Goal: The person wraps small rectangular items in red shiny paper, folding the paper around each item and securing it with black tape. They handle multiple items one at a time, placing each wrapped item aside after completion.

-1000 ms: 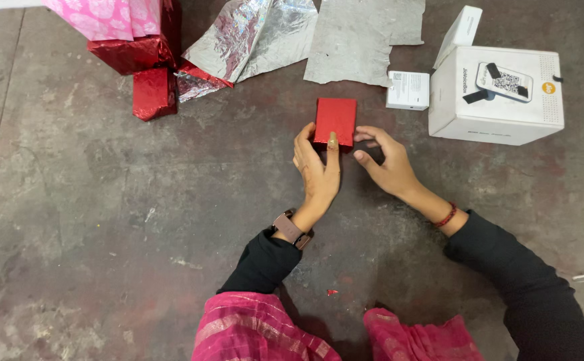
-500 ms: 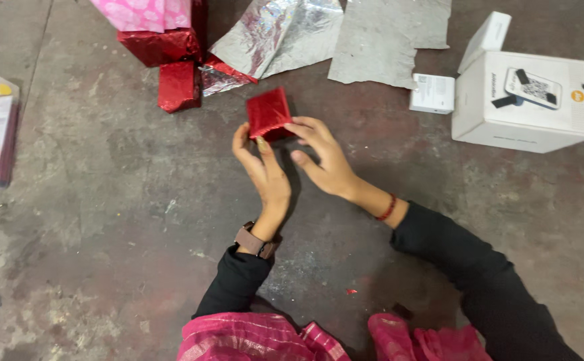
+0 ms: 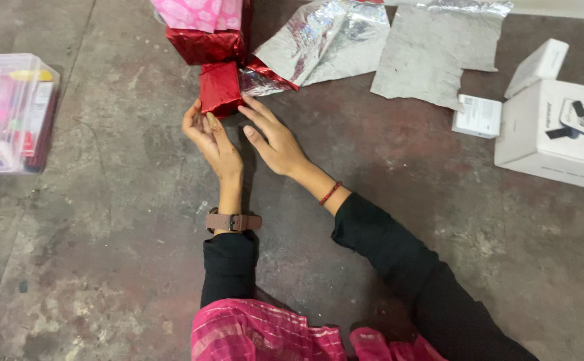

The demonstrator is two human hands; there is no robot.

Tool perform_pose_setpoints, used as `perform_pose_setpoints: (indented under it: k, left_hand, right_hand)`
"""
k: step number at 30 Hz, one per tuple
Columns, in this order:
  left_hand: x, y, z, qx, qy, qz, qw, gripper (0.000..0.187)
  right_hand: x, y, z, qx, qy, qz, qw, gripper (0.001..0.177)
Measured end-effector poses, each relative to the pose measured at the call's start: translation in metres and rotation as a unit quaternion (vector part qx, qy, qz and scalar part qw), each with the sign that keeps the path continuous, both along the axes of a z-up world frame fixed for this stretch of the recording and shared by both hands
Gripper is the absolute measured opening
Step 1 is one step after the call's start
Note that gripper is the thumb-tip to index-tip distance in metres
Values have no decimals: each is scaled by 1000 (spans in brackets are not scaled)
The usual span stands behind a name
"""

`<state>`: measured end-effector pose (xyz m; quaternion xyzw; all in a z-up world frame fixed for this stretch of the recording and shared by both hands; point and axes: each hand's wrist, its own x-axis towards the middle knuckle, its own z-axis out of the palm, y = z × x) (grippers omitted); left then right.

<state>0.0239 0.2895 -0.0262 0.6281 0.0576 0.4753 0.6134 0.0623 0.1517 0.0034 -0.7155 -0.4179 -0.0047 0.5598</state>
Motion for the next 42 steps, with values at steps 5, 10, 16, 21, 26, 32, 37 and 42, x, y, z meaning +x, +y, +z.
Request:
perform_pose_setpoints:
  k: [5, 10, 16, 21, 26, 32, 37, 42]
  left_hand:
    - [6, 17, -12, 100, 83, 54, 990, 66]
    - [2, 10, -27, -47, 120, 206, 970, 46]
    - [1, 2, -25, 55, 143, 149, 977, 42]
    - [3, 3, -20, 101, 131, 105, 981, 47]
    - [5, 1, -17, 109, 152, 34, 982, 53]
    - [6, 4, -29, 101, 172, 39, 979, 51]
    - [13, 14, -43, -54, 198, 56, 977, 52]
    - [15, 14, -47, 50, 202, 60, 976, 55]
  right_hand:
    - [9, 17, -16, -36, -59, -22, 997, 61]
    - [1, 5, -22, -58, -58, -59, 995, 58]
    - [2, 7, -18, -75, -71, -26, 994, 57]
    - [9, 7, -21, -87, -79, -4, 993, 68]
    - [13, 10, -21, -108, -64, 1, 992, 72]
    - [13, 10, -25, -114, -62, 7, 992, 72]
    - [14, 11, -29, -108, -48, -16, 993, 68]
    - [12, 10, -29, -111, -53, -15, 992, 66]
